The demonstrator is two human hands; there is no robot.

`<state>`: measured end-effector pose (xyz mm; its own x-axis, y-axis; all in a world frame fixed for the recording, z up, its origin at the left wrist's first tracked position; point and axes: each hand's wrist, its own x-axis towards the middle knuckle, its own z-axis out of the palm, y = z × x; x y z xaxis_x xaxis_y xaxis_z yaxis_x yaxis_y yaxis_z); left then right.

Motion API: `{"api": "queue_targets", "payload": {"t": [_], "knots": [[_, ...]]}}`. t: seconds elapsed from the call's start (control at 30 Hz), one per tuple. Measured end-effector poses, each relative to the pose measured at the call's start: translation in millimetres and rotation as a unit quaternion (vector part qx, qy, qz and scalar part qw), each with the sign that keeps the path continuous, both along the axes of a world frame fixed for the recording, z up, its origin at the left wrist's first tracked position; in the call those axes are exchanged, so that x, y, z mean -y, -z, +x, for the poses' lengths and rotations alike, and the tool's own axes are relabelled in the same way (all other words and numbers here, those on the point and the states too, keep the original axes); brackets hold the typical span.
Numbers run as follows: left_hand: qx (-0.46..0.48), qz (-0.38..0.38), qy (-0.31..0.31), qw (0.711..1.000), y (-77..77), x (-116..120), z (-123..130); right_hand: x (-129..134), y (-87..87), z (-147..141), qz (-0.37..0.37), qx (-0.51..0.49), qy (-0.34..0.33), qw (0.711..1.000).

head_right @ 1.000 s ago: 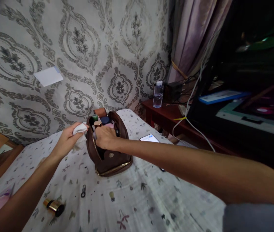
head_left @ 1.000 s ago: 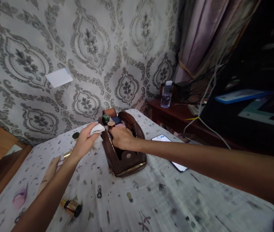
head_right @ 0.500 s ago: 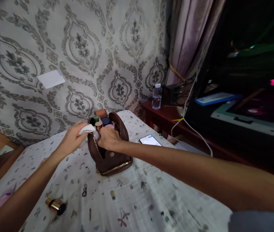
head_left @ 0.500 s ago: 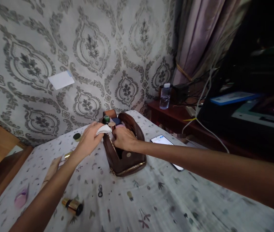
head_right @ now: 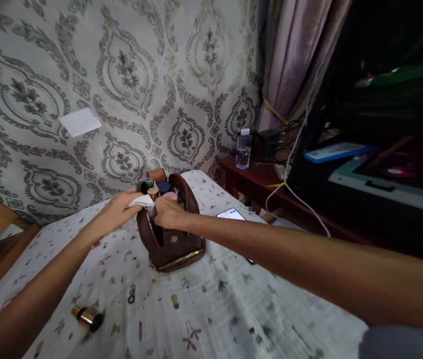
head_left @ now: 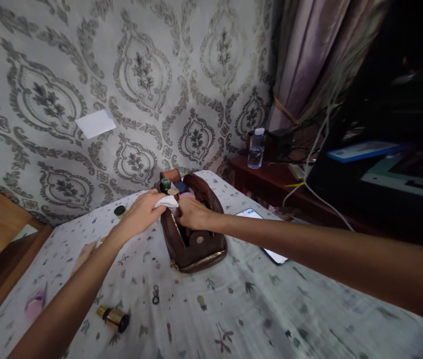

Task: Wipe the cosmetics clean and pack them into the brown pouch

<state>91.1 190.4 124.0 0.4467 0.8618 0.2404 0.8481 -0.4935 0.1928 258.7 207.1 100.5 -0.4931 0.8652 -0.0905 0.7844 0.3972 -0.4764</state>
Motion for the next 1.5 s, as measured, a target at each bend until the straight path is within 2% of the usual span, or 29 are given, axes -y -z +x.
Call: {"api": "queue_targets", "payload": {"t": [0.2,0.4,0.57,0.67,0.8,0.93,1.07,1.33,1.5], "knots": [[0.017,0.001,0.004,1.000,1.6,-2.8,-1.5,1.5,-0.8,-0.4,-0.002,0.018,-0.002,1.000],[0.130,-0.007,0.003,0.992,16.5,-1.0,-15.1,1.8,-0.3,0.7,0.000,-0.025,0.002,1.000],[0.202,0.016,-0.001,0.979,27.8,2.3,-16.0,8.0,-2.5,-1.7,0.035,0.014,0.036,0.999],[0.237,0.013,0.005,0.971,32.2,7.9,-16.6,7.8,-0.4,-2.7,0.045,-0.003,0.046,0.998],[0.306,0.011,-0.040,0.951,49.6,16.6,-18.4,0.7,2.4,-4.9,0.003,-0.036,0.040,0.999],[0.351,-0.031,-0.060,0.934,72.8,24.5,-17.7,-3.7,-0.4,-8.7,-0.059,-0.038,0.049,0.996],[0.369,-0.049,-0.071,0.925,82.2,31.3,-19.6,-1.1,-7.2,-9.5,-0.062,-0.035,0.060,0.996],[0.360,-0.070,-0.087,0.926,83.9,46.7,-26.1,6.8,-24.9,-1.0,-0.079,-0.036,0.054,0.995],[0.392,-0.101,-0.077,0.911,93.1,60.4,-30.8,9.5,-29.5,11.3,-0.012,-0.050,0.058,0.997]]}}
